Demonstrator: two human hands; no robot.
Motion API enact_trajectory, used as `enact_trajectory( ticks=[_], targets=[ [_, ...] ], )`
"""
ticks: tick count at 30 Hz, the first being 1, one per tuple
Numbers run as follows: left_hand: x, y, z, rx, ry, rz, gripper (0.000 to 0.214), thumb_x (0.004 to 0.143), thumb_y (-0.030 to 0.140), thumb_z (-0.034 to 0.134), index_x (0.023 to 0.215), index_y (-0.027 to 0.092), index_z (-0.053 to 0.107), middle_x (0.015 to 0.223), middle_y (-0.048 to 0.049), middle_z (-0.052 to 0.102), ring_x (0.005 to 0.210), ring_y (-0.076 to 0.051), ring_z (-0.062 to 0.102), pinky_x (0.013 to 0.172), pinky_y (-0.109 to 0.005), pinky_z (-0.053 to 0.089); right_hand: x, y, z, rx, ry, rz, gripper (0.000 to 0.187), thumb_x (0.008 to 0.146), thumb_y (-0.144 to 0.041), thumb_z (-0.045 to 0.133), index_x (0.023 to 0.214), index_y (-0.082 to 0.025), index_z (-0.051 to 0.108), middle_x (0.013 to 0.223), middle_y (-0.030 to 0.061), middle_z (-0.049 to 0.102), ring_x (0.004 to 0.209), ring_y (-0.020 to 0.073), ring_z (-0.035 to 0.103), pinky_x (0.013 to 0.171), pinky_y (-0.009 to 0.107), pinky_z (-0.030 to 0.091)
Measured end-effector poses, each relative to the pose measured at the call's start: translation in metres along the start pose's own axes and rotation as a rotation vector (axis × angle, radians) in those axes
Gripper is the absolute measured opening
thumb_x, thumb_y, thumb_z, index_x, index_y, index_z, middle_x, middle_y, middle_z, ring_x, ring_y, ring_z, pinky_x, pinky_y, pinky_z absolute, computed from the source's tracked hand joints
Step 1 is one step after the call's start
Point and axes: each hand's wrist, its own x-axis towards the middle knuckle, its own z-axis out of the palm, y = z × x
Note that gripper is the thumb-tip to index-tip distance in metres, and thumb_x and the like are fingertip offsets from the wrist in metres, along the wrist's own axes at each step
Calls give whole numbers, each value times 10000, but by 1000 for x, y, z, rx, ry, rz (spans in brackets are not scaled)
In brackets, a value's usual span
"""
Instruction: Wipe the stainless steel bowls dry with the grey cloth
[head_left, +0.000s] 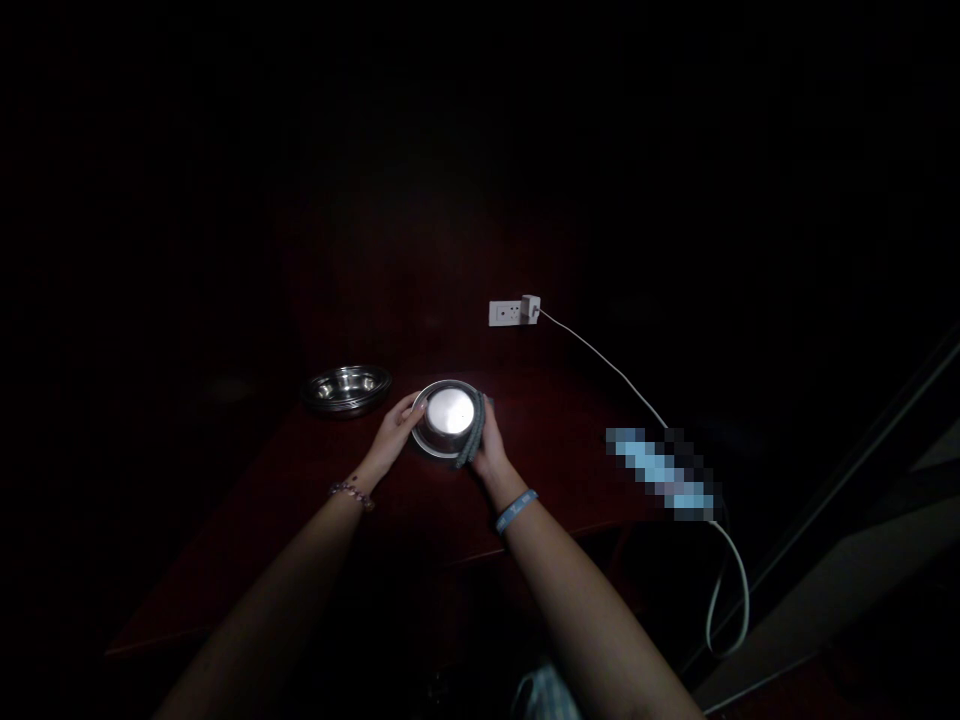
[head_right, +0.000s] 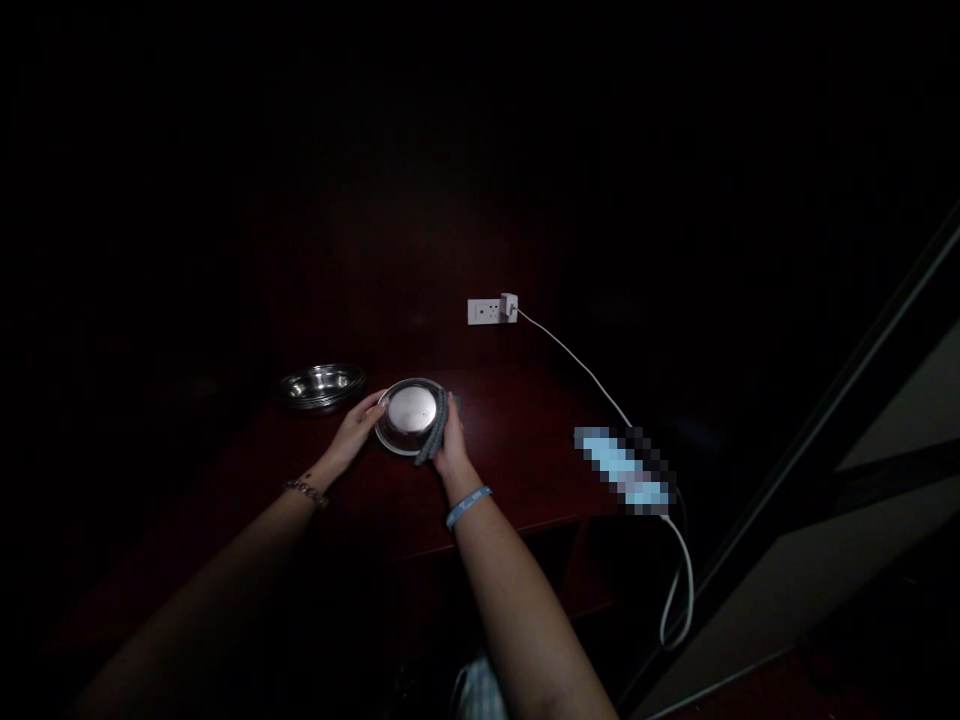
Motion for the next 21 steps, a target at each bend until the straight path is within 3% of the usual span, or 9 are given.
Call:
enact_trajectory(
  ticks=[3,9,15,21],
  targets=[
    [2,-2,-1,-27,-6,1,809,699,751,850,1234,152,757,1106,-131,819,1139,-341,725,1019,-465,586,0,-2,2,35,19,73,403,990,-568,626,1044,-206,793,960,64,866,1177,254,784,1100,422,621],
    [2,-3,0,-80,16,-27,848,636,747,899,1218,145,769,1056,-120,824,1079,-324,734,1011,-454,573,-5,-6,7,44,27,82,399,1012,-550,593,1031,-206,794,954,65,864,1191,264,780,1137,437,604],
    [3,-3,0,-83,40,-5,813,653,711,908,1212,135,771,1114,-140,829,1134,-339,744,1061,-470,560,-8,-9,10,36,29,109,391,996,-553,623,998,-198,787,930,67,863,1188,279,774,1146,466,590],
    [2,0,-1,-69,26,-24,798,653,685,917,1210,133,770,996,-116,827,1045,-325,757,972,-446,584,-9,-11,9,44,14,131,410,991,-574,623,977,-197,784,923,75,859,1181,292,775,1147,487,585]
  ],
)
